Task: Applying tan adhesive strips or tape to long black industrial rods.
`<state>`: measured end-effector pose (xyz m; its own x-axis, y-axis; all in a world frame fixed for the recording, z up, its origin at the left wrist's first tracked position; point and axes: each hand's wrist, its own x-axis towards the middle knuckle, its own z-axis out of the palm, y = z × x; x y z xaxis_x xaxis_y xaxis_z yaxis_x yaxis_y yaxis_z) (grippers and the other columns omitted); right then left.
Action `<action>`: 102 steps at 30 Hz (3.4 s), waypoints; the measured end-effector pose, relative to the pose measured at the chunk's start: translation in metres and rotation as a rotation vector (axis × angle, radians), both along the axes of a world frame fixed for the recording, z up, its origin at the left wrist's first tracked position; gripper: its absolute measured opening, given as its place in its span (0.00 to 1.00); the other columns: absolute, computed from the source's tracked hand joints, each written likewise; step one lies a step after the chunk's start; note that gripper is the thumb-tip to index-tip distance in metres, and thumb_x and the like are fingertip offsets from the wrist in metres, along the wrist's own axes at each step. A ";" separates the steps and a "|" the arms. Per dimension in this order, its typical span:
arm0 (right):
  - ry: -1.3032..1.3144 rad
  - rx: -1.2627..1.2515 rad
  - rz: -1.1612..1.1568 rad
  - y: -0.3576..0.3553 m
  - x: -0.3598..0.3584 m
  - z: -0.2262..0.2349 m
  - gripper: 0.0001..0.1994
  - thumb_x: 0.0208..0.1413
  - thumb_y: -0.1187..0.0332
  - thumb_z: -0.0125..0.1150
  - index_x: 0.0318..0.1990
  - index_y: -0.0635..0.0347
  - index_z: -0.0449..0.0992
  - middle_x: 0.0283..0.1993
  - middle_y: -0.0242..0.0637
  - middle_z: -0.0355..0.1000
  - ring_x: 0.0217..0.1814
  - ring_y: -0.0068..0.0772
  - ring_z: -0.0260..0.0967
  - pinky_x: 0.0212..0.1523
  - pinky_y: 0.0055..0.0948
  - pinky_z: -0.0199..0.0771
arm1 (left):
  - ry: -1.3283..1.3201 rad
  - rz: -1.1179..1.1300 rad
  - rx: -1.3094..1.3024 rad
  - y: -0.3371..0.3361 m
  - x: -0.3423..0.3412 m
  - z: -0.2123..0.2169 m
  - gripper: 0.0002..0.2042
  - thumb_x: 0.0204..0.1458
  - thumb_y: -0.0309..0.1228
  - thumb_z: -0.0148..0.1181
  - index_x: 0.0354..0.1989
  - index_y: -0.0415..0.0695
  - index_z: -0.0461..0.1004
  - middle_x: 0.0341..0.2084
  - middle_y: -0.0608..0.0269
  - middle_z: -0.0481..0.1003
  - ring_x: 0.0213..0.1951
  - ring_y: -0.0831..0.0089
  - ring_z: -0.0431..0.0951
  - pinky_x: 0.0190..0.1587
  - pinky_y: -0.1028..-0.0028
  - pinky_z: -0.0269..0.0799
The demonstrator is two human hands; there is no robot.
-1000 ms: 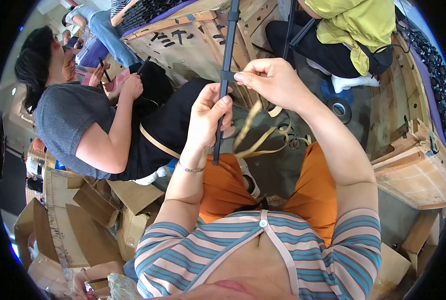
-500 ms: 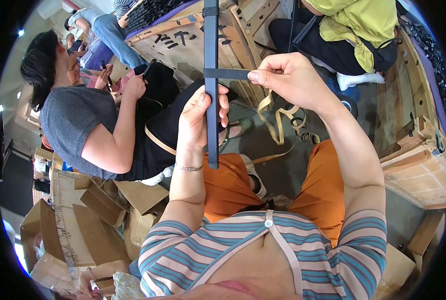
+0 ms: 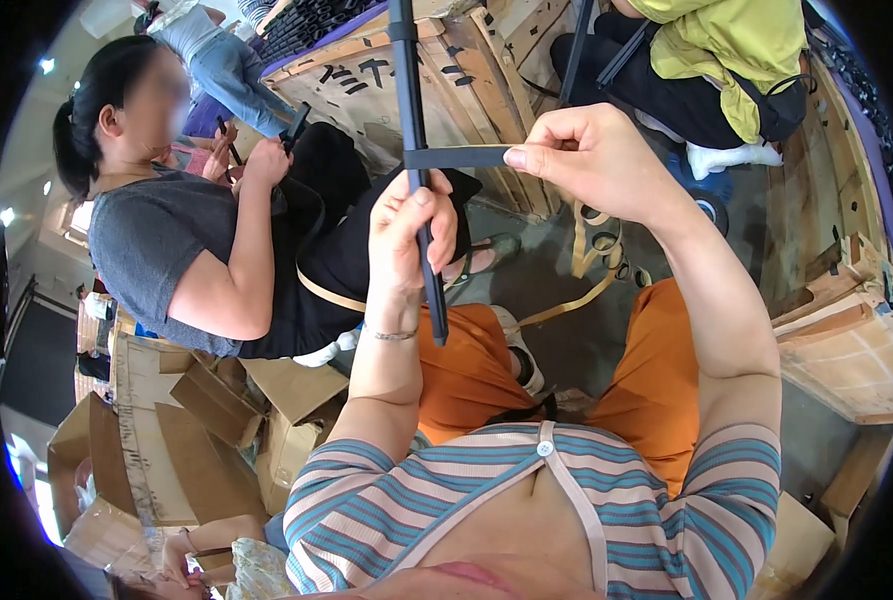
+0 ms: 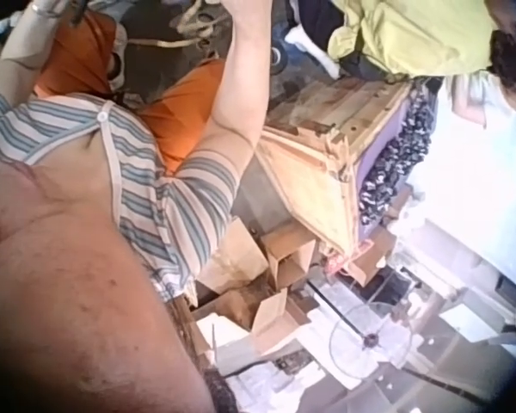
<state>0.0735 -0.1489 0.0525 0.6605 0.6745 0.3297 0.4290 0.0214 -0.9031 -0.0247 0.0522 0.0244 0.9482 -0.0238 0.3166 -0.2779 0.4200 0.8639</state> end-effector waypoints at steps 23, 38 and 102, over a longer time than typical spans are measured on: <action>-0.034 -0.124 0.008 0.010 0.013 -0.015 0.10 0.51 0.69 0.59 0.21 0.63 0.71 0.18 0.22 0.61 0.21 0.08 0.53 0.20 0.14 0.50 | -0.138 -0.151 -0.057 0.006 -0.001 0.001 0.16 0.59 0.40 0.40 0.40 0.37 0.61 0.15 0.48 0.69 0.06 0.75 0.61 0.09 0.81 0.57; -0.146 0.112 -0.007 0.039 -0.020 -0.015 0.05 0.50 0.71 0.56 0.32 0.63 0.69 0.21 0.35 0.65 0.23 0.25 0.65 0.25 0.26 0.63 | 0.018 0.046 0.033 -0.010 0.002 -0.004 0.12 0.59 0.39 0.42 0.35 0.41 0.63 0.17 0.61 0.67 0.13 0.80 0.62 0.15 0.83 0.57; 0.373 0.438 0.170 0.010 0.017 -0.001 0.14 0.56 0.62 0.53 0.44 0.63 0.72 0.16 0.14 0.51 0.14 0.06 0.42 0.15 0.11 0.39 | 0.178 -0.643 -0.169 -0.034 0.008 -0.037 0.22 0.53 0.48 0.50 0.33 0.36 0.64 0.13 0.60 0.64 0.12 0.70 0.65 0.13 0.77 0.60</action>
